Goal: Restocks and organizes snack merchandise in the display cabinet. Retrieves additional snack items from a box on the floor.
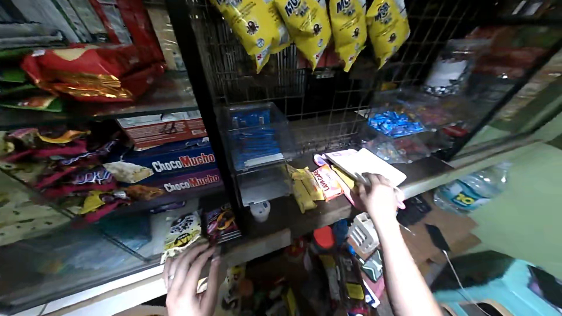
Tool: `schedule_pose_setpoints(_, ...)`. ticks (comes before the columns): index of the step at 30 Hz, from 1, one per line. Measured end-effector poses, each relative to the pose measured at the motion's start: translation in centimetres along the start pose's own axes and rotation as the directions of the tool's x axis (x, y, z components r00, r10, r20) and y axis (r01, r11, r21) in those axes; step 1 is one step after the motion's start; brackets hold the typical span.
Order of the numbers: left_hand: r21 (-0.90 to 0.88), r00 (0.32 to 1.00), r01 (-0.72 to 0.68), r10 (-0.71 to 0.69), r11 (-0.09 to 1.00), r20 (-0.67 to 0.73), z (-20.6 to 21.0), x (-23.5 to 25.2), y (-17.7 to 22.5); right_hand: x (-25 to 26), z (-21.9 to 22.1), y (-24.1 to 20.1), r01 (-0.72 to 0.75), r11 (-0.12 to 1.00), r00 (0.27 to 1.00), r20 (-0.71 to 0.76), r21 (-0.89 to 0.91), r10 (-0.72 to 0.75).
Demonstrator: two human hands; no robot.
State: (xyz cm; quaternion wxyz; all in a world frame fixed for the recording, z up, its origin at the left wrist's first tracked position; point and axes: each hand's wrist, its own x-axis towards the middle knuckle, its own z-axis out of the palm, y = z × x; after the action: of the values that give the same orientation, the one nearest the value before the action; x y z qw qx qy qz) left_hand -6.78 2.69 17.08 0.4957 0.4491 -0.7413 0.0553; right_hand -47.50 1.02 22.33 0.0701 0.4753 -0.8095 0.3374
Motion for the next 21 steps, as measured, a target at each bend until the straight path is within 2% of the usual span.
schedule_pose_setpoints(2,-0.026,1.000,-0.022,0.021,0.999,-0.021,0.8,-0.2,0.8,1.3,-1.2,1.1,-0.012,1.000,1.000,0.025,0.016,0.012)
schedule_pose_setpoints(5,-0.044,0.998,-0.039,0.036,0.998,-0.057,1.7,-0.3,1.9,2.4,-2.3,1.7,0.002,0.995,0.991,-0.131,0.097,0.010)
schedule_pose_setpoints(7,-0.066,0.996,-0.049,0.043,0.997,-0.079,2.2,-0.4,2.6,3.0,-2.3,1.5,0.001,0.994,0.990,-0.142,0.112,0.015)
schedule_pose_setpoints(11,-0.101,0.997,-0.041,0.035,0.994,-0.064,2.5,-1.1,3.3,3.7,-0.8,0.9,-0.018,0.998,1.000,-0.022,0.053,0.019)
schedule_pose_setpoints(13,-0.118,0.999,-0.033,0.029,0.992,-0.036,2.3,-1.6,3.5,3.9,-0.5,0.5,-0.056,0.998,0.985,0.161,0.006,0.054)
schedule_pose_setpoints(15,-0.141,0.999,-0.030,0.027,0.990,-0.022,2.2,-2.3,3.4,3.8,-0.5,-0.1,-0.068,0.998,0.924,0.378,-0.005,0.065)
schedule_pose_setpoints(16,-0.141,1.000,-0.024,0.022,0.990,-0.010,2.1,-2.7,3.3,3.4,-0.4,-0.8,-0.046,0.998,0.920,0.392,0.049,0.023)
schedule_pose_setpoints(19,-0.128,1.000,-0.001,0.002,0.992,0.008,2.2,-3.5,3.3,1.6,0.0,-4.3,0.152,0.935,0.963,0.164,0.320,-0.212)
schedule_pose_setpoints(21,-0.146,1.000,-0.009,0.011,0.989,0.009,2.6,-3.5,3.3,1.0,0.0,-7.1,0.253,0.831,0.941,0.072,0.495,-0.330)
